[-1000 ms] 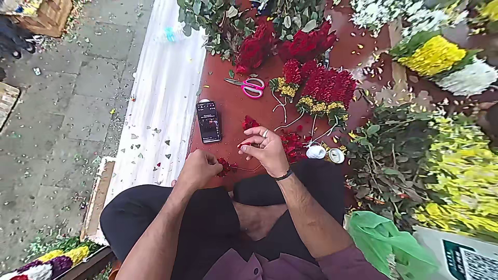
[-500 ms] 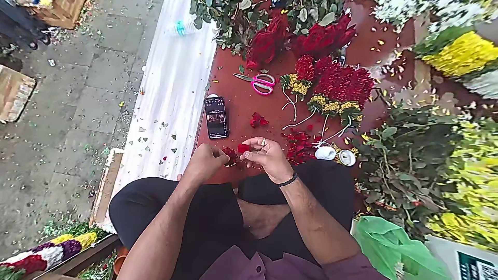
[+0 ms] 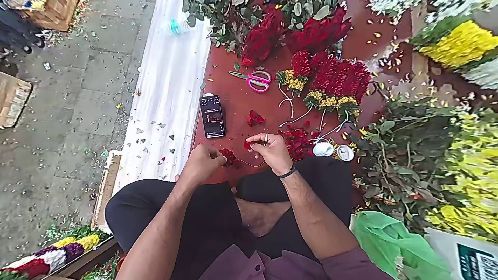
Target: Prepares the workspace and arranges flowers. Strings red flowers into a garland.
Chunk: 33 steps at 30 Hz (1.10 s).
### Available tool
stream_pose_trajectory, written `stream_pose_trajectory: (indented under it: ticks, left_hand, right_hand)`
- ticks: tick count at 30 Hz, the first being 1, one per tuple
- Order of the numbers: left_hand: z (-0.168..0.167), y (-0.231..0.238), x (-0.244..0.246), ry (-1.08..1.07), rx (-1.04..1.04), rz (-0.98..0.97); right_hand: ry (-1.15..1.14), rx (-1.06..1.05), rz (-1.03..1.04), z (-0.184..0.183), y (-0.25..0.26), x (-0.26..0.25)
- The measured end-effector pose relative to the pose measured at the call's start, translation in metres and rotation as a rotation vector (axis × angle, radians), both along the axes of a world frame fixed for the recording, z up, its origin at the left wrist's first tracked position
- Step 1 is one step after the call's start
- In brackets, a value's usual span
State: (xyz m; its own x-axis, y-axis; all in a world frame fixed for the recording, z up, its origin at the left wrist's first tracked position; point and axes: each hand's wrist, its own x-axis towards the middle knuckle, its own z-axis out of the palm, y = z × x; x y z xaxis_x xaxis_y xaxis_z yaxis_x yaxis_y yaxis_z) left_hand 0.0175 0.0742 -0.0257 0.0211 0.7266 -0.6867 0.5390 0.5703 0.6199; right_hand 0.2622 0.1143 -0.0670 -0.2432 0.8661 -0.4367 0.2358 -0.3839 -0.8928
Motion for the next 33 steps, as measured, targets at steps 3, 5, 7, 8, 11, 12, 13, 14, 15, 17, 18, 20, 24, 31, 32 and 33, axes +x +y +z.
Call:
stream_pose_trajectory:
  ticks: [3, 5, 7, 8, 11, 12, 13, 14, 15, 17, 18, 20, 24, 31, 32, 33]
  left_hand:
    - [0.0, -0.001, 0.0, -0.004, 0.003, -0.011]
    - [0.002, -0.001, 0.0, -0.003, 0.005, -0.013]
    - [0.003, -0.001, 0.0, -0.008, 0.013, -0.008]
    - [0.003, -0.001, 0.0, -0.007, 0.017, -0.007]
    - [0.002, -0.001, -0.001, -0.002, 0.026, -0.018]
    - [0.002, -0.002, -0.001, -0.001, 0.027, -0.023]
    - [0.002, -0.002, -0.001, 0.001, 0.025, -0.029]
    - [0.003, -0.001, 0.0, 0.003, 0.024, -0.033]
    - [0.003, -0.001, 0.0, 0.003, 0.024, -0.035]
    - [0.003, -0.001, 0.0, 0.0, 0.025, -0.036]
    - [0.004, -0.001, 0.0, -0.001, 0.021, -0.036]
    - [0.004, 0.0, 0.0, -0.002, 0.015, -0.034]
    - [0.003, -0.001, -0.001, -0.002, 0.014, -0.031]
    - [0.002, -0.002, 0.0, -0.02, 0.013, -0.021]
    - [0.002, -0.001, 0.0, -0.018, 0.007, -0.021]
    - [0.002, -0.001, 0.0, -0.013, 0.0, -0.021]
  right_hand:
    - [-0.041, 0.022, -0.008, -0.002, 0.003, 0.004]
    - [-0.051, 0.034, -0.016, -0.002, 0.004, 0.007]
    - [-0.062, 0.067, -0.019, -0.001, 0.004, 0.009]
    - [-0.061, 0.081, -0.02, -0.002, 0.004, 0.01]
    - [-0.05, 0.113, -0.02, -0.004, 0.005, 0.012]
    - [-0.045, 0.122, -0.022, -0.004, 0.005, 0.012]
    - [-0.041, 0.126, -0.023, -0.004, 0.005, 0.011]
    - [-0.037, 0.127, -0.017, -0.004, 0.006, 0.011]
    - [-0.031, 0.124, -0.004, -0.004, 0.006, 0.011]
    - [-0.024, 0.122, 0.024, -0.004, 0.006, 0.01]
    - [-0.027, 0.128, 0.035, -0.004, 0.006, 0.01]
    - [-0.044, 0.148, 0.051, -0.004, 0.006, 0.01]
    - [-0.076, 0.173, 0.084, -0.004, 0.005, 0.01]
    - [-0.104, 0.259, 0.184, -0.006, 0.009, 0.011]
    - [-0.104, 0.279, 0.191, -0.007, 0.01, 0.011]
    - [-0.106, 0.293, 0.195, -0.008, 0.01, 0.01]
